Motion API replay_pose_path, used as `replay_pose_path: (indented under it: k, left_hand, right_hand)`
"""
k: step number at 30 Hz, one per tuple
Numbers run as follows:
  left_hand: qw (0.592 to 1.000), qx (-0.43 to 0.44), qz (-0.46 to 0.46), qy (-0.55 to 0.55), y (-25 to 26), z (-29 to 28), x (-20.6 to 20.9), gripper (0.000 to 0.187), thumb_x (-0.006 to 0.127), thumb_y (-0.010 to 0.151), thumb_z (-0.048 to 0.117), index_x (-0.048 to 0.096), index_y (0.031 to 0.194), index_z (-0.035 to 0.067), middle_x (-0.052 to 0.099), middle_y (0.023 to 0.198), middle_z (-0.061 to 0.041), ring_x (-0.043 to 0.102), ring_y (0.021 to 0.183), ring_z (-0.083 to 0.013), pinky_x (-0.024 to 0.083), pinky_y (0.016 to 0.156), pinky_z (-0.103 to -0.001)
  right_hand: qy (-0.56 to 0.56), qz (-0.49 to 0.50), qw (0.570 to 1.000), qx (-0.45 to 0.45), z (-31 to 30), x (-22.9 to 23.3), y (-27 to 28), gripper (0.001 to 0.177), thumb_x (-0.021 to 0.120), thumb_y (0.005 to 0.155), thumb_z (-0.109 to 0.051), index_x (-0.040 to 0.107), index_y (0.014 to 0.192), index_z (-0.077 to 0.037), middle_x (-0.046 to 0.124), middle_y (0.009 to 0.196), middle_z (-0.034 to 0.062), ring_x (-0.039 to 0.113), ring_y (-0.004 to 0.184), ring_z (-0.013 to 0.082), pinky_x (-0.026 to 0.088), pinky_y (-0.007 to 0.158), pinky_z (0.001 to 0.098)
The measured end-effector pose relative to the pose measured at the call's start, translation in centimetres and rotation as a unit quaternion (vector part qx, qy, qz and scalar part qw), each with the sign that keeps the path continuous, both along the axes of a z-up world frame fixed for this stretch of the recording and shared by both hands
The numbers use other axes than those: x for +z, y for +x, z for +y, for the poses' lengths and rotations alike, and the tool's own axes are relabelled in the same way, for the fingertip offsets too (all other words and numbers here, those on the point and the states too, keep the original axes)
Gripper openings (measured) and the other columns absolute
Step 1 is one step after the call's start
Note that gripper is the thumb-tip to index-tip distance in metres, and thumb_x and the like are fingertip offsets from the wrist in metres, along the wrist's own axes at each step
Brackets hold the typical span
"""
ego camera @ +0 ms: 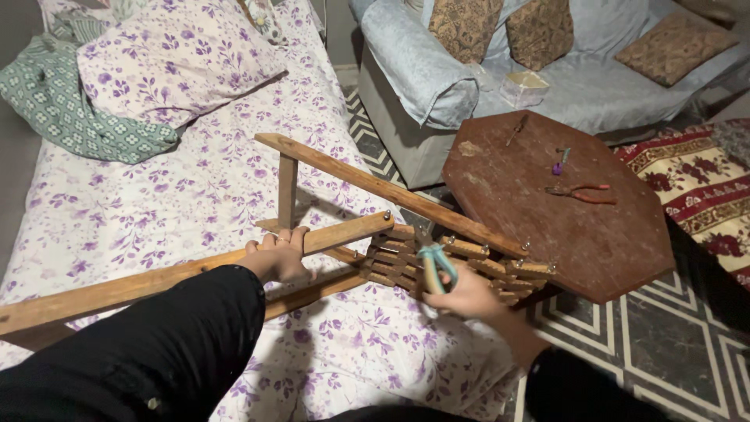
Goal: The person assembles a wooden furniture frame by connecting slats and using pliers to tighten metal fasteners. They repeatedly adjust the frame and use the pliers to secure the joints.
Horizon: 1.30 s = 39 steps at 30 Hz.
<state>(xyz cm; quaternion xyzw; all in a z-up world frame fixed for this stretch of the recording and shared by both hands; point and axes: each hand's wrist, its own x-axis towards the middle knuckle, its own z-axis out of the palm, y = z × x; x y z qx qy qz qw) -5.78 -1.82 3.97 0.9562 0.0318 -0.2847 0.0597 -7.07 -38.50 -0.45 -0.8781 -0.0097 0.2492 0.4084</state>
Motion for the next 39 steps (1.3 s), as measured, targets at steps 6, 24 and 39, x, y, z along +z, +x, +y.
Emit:
replay_pose_path:
  k: [6,24,39]
  left_hand:
    - [1.000,0.001,-0.001,0.003,0.4,0.3,-0.7,0.107,0.071,0.082,0.061,0.009,0.163,0.030,0.026,0.166,-0.005,0.024,0.152,-0.0318,0.022,0.118,-0.058]
    - [1.000,-0.016,-0.024,-0.004,0.2,0.4,-2.1,0.105,0.071,0.083,0.059,0.009,0.161,0.027,0.016,0.168,-0.012,0.002,0.159,-0.0328,0.013,0.118,-0.061]
    - [1.000,-0.007,-0.026,-0.001,0.6,0.5,-2.5,0.110,0.073,0.081,0.063,0.009,0.163,0.026,0.024,0.167,-0.008,0.022,0.152,-0.0347,0.018,0.118,-0.061]
  right_hand:
    - [-0.033,-0.091,0.966,-0.238,9.2,-2.4,-5.6,0.064,0.089,0.065,-0.033,0.052,0.107,-0.001,0.071,0.091,0.0165,0.073,0.074,0.0232,0.060,0.069,0.0339]
    - [-0.017,-0.090,0.993,0.077,-4.8,-2.3,1.5,0.068,0.094,0.058,-0.029,0.056,0.111,-0.011,0.066,0.094,0.0065,0.065,0.085,0.0176,0.054,0.075,0.0313]
    - [-0.064,-0.168,0.971,-0.160,4.6,-4.6,-4.9,0.070,0.090,0.057,-0.040,0.056,0.107,-0.003,0.069,0.091,0.0143,0.068,0.081,0.0247,0.056,0.076,0.0364]
